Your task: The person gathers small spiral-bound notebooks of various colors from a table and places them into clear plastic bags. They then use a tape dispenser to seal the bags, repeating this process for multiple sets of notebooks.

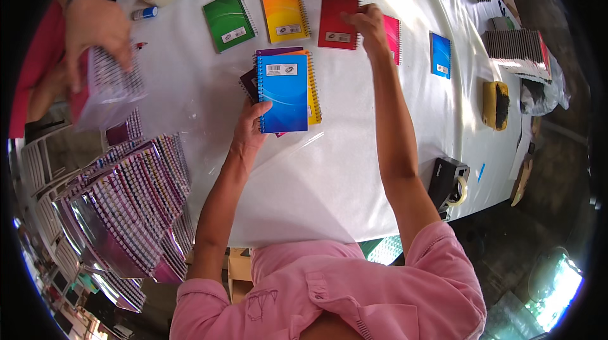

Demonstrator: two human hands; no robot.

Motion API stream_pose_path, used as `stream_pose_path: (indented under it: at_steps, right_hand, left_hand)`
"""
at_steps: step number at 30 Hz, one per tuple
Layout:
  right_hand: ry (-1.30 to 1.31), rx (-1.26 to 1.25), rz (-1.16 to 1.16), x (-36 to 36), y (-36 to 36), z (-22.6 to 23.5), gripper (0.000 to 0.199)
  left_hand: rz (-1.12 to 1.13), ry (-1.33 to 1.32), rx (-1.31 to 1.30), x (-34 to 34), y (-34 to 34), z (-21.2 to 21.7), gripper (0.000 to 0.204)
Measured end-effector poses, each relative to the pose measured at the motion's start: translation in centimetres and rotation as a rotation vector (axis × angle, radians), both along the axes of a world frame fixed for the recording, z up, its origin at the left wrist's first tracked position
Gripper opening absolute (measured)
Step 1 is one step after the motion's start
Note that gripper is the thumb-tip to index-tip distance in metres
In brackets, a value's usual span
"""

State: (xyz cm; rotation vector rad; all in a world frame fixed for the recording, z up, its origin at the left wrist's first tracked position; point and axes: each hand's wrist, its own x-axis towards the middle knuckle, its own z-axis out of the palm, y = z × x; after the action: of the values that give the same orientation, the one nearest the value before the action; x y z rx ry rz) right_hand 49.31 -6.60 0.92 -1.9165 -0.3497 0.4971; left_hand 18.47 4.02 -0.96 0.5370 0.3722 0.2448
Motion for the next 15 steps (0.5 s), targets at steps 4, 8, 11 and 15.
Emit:
stream_pose_path:
  at_steps: [4,8,11,15]
  right_hand:
    - [0.319,0.265,0.039,-8.1,-0.3,9.6,0.044]
    - [0.008,0.125,0.178,-14.2,2.2,7.7,0.047]
    - [-0.432,-0.243,-0.045,-9.9,5.6,2.0,0.056]
    - [-0.459,-0.541,-0.041,-8.7,9.2,-1.1,0.079]
  left_hand:
    - [0.087,-0.031,0.027,-0.1,1.2,-0.1,0.068]
    - [0.173,-0.066,-0.032,-0.3,1.9,-2.0,0.068]
    - [0.144,-0.079,-0.051,-0.5,2.5,-1.2,0.066]
    - [0.131,-0.065,-0.1,-1.2,3.0,-0.6,0.063]
